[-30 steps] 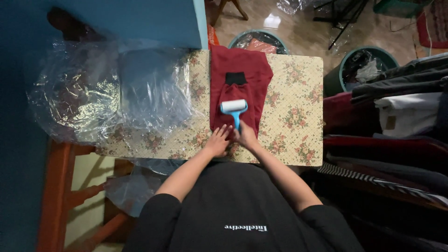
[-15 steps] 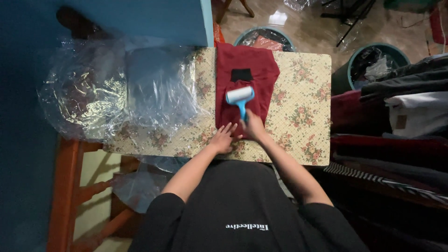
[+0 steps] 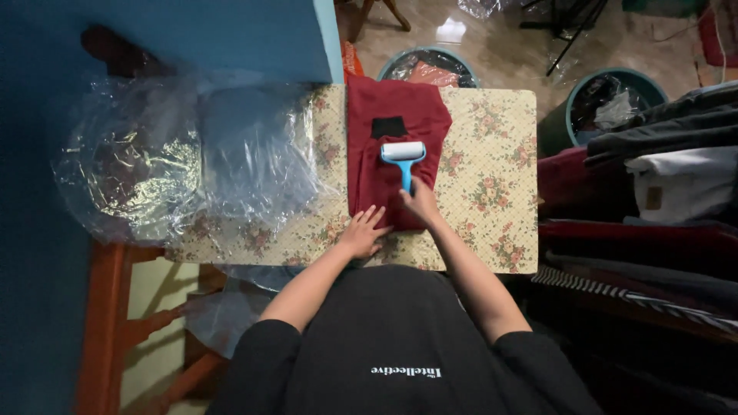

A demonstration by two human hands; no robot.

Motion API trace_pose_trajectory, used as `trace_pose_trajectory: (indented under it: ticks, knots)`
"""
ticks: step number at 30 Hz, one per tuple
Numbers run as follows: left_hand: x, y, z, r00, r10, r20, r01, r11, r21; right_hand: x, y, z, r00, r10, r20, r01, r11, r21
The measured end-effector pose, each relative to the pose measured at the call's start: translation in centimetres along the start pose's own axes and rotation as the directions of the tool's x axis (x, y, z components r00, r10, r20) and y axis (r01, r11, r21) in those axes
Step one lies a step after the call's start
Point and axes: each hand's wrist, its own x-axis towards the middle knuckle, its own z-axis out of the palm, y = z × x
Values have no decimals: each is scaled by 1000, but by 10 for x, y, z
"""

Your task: The person lays a maroon garment flat on a table, uses a lint roller to remove lint, folds the garment into a compact rectangle, and places it into a clear plastic bag. The person then seals the bag and sets it aside.

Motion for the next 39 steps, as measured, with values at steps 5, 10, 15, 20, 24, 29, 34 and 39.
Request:
trace_pose_trajectory:
  ticks: [5,10,15,20,24,29,34,39]
  knots:
    - [-4,-7,-26,998,-55,-27,56,997,47,16,44,-31,980,133,-146,-139,990,-36]
    - [8,-28,-24,984,-176,2,175,980,97,19,139,-53,929,205,-309,-281,933,-227]
    - [17,-29,-17,982,-190,-20,190,981,41,-17,104,-70,887,121,-446,-249,938,-240]
    - [30,-53,6,981,-191,37,194,975,-106,-55,-31,-80,906,-380,-184,293,880,-374]
    - [45,-79,40,989,-144,46,151,947,-284,-61,-27,-25,886,-366,284,462,659,-594]
    - [35,-81,40,993,-104,51,116,909,-400,-70,95,79,824,-469,316,562,612,-557]
    - [12,-61,-18,975,-120,185,203,814,-544,-47,63,49,732,-603,318,681,644,-347]
    - [8,-58,-69,907,37,420,227,796,-561,-48,82,67,797,-264,543,465,842,-273]
